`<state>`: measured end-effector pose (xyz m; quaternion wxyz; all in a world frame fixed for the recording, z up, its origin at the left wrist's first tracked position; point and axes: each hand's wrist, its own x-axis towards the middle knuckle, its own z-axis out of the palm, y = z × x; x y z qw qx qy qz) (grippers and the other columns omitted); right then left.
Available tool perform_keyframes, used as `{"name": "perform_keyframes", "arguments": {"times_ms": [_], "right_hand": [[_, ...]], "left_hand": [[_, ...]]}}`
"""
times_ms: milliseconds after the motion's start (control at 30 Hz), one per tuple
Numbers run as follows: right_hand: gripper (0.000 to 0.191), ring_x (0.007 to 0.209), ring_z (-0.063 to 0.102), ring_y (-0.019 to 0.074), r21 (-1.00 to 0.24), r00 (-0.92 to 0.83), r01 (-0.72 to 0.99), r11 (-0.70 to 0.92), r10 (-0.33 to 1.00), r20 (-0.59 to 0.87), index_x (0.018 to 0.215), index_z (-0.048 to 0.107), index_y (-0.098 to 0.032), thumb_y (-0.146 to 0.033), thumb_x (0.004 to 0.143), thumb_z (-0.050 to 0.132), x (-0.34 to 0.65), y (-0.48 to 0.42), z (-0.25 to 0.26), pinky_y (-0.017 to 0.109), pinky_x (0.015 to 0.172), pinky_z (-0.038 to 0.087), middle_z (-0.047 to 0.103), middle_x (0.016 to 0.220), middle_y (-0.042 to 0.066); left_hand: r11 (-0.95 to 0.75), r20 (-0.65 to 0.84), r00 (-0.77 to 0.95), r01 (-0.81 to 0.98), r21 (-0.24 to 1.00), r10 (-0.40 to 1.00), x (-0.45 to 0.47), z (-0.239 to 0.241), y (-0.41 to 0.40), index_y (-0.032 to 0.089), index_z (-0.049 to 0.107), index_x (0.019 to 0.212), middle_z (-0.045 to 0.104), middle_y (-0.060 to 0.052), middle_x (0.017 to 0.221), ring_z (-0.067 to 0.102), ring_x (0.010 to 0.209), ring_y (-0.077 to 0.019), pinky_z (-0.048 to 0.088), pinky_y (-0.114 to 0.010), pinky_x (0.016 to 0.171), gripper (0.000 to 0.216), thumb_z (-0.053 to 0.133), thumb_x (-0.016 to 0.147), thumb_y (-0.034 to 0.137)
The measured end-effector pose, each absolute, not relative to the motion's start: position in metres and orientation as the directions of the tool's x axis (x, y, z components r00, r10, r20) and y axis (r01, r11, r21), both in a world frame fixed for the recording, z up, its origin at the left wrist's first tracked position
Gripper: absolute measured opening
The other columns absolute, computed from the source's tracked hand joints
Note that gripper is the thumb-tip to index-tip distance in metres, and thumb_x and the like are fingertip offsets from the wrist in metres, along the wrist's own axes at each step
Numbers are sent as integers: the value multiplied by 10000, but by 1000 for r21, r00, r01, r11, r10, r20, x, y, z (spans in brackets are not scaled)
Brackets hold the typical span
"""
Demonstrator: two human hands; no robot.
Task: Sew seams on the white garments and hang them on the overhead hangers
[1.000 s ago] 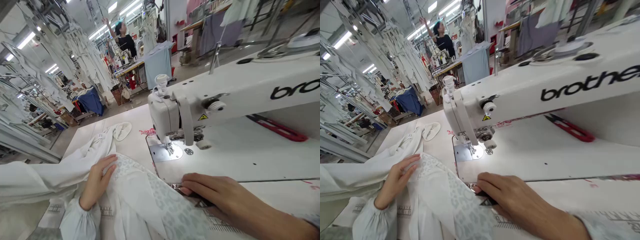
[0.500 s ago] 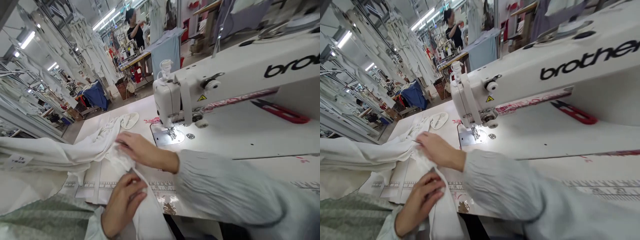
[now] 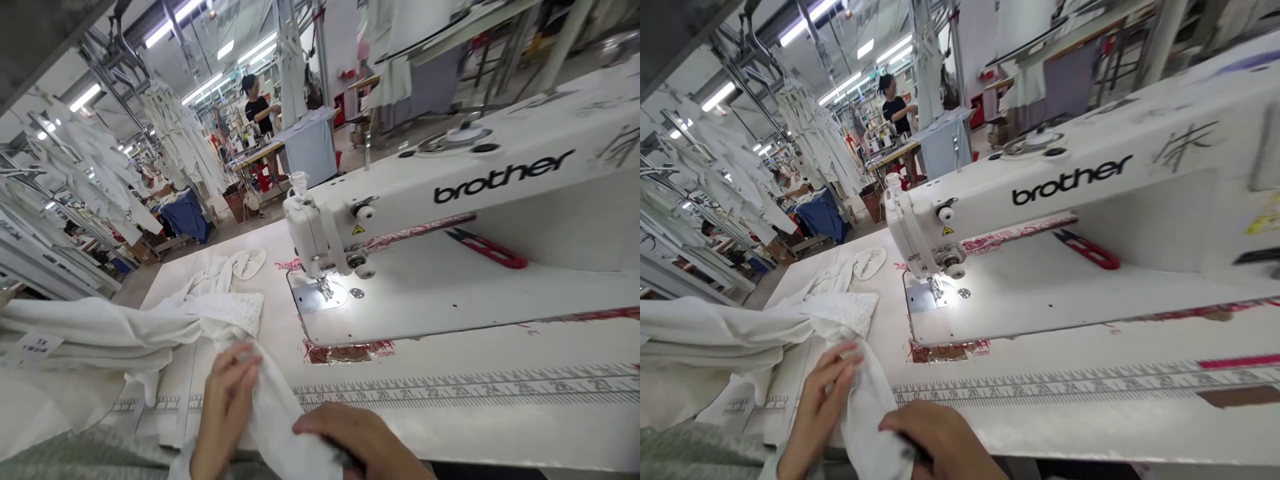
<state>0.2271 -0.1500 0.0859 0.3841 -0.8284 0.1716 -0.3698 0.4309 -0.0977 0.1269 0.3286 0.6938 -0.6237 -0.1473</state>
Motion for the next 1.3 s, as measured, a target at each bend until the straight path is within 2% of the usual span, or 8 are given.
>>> {"name": "perform_keyframes", "arguments": {"times_ms": [67, 200, 367, 500, 633, 800, 933, 1300], "right_hand": [[287, 718, 605, 196, -957, 680, 59, -286, -690, 248, 827, 638, -176, -332, 890, 407, 223, -161, 99, 275, 597, 488, 660, 786, 56], [313, 691, 551, 183, -987, 704, 129, 97, -710, 22, 738, 594, -166, -462, 822, 533, 210, -170, 98, 267, 591, 443, 601, 720, 31], [396, 698, 559, 194, -997, 652, 81, 6, -757, 48, 714, 584, -174, -543, 838, 512, 186, -179, 87, 288, 621, 452, 603, 719, 41], [445, 730, 593, 201, -985, 563, 39, -166, -811, 159, 814, 601, -204, -624, 842, 457, 165, -188, 89, 307, 673, 488, 626, 787, 47], [414, 826, 614, 197, -971, 500, -65, -232, -849, 169, 865, 573, -235, -488, 954, 258, 160, -191, 93, 318, 738, 516, 635, 853, 54], [262, 968, 589, 187, -988, 578, -46, -148, -810, 94, 1028, 523, -240, -435, 942, 370, 169, -195, 97, 322, 842, 501, 609, 1011, 61], [282, 1074, 539, 200, -997, 595, -41, -60, -804, 24, 1084, 521, -255, -465, 934, 406, 171, -195, 91, 369, 929, 458, 571, 1116, 65], [262, 949, 570, 205, -971, 566, -63, -233, -809, 157, 1072, 565, -214, -388, 922, 439, 186, -202, 89, 375, 830, 475, 619, 1033, 83]], "left_hand": [[108, 190, 42, -696, 710, -981, 413, 135, -91, 264, 642, 1143, 592, -78, 1243, 472, 1222, -250, 347, -382, 1036, 364, 452, 904, 463], [-11, 29, 62, -568, 823, -998, 379, 151, -111, 207, 667, 1033, 663, -83, 998, 575, 966, -236, 426, -325, 871, 402, 620, 784, 520], [-256, -269, -22, -239, 937, -963, 359, 153, -148, 177, 611, 859, 582, -4, 794, 517, 726, -118, 390, -196, 623, 319, 717, 719, 444], [-315, -319, -132, -48, 948, -939, 359, 138, -154, 180, 604, 852, 608, -2, 803, 544, 737, -104, 402, -189, 654, 330, 792, 657, 369], [-352, -348, 85, -37, 935, -933, 364, 124, -154, 180, 696, 939, 691, -69, 894, 617, 848, -182, 464, -262, 757, 454, 833, 575, 415], [-427, -430, 40, 79, 901, -902, 361, 123, -158, 175, 726, 871, 722, -65, 855, 639, 767, -146, 484, -226, 696, 366, 849, 575, 351], [-390, -437, 194, 237, 890, -878, 352, 122, -156, 154, 728, 828, 732, -71, 782, 651, 685, -143, 495, -224, 645, 423, 883, 495, 364], [-301, -343, 270, 184, 936, -900, 348, 118, -146, 210, 729, 739, 719, -38, 822, 648, 843, -196, 502, -308, 798, 339, 869, 498, 405]]}}
